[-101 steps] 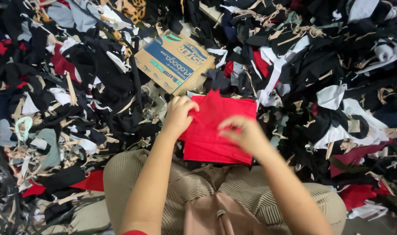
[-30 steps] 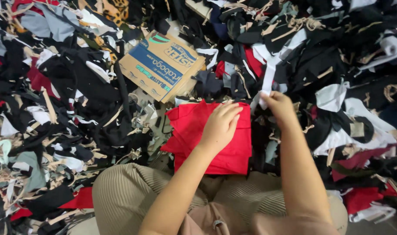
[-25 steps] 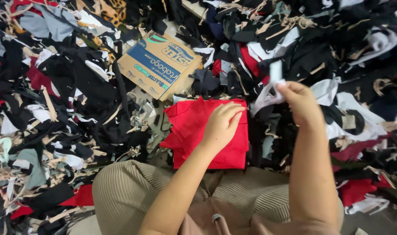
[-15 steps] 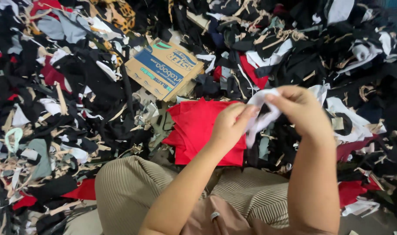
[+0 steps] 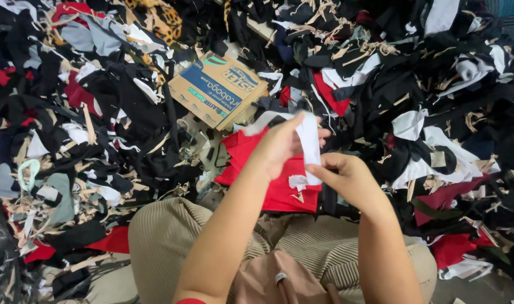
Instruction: Folding and stacking fabric scraps from a large pile on the floor
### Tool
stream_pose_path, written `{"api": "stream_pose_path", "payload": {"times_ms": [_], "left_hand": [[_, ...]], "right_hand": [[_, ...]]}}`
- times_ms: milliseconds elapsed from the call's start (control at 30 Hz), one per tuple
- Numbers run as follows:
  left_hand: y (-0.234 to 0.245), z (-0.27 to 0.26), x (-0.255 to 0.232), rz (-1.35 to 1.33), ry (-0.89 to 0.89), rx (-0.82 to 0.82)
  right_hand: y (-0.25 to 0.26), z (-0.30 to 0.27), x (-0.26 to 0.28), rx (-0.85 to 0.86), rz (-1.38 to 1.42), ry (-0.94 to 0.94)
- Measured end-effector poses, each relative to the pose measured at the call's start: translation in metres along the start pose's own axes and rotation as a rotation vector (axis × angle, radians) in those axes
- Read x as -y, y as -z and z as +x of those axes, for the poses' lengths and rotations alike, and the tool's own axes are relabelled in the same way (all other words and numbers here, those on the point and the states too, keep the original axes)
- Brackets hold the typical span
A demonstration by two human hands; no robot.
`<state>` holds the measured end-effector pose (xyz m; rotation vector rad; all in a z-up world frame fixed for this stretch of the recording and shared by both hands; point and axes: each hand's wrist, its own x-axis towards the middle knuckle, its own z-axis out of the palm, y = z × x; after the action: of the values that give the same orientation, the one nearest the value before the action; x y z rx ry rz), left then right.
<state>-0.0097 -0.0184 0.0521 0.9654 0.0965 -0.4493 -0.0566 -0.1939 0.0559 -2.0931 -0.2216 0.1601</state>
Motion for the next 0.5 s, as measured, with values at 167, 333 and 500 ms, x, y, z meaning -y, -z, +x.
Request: {"api": "stream_pose_path", "payload": {"times_ms": [167, 333, 500], "left_hand": [[-0.002, -0.023, -0.018, 0.491, 0.085, -0.154], [0.01, -0.028, 0.002, 1.073, -0.381, -0.43], [0.007, -0.021, 0.018, 0.381, -0.669, 0.415]], "right_hand": [[0.002, -0.001, 0.013, -0.082, 0.21, 0.031], [0.011, 0.014, -0.008, -0.179, 0.204, 0.225], [-0.001, 0.014, 0.02, -0.14, 0.304, 0.257]]}}
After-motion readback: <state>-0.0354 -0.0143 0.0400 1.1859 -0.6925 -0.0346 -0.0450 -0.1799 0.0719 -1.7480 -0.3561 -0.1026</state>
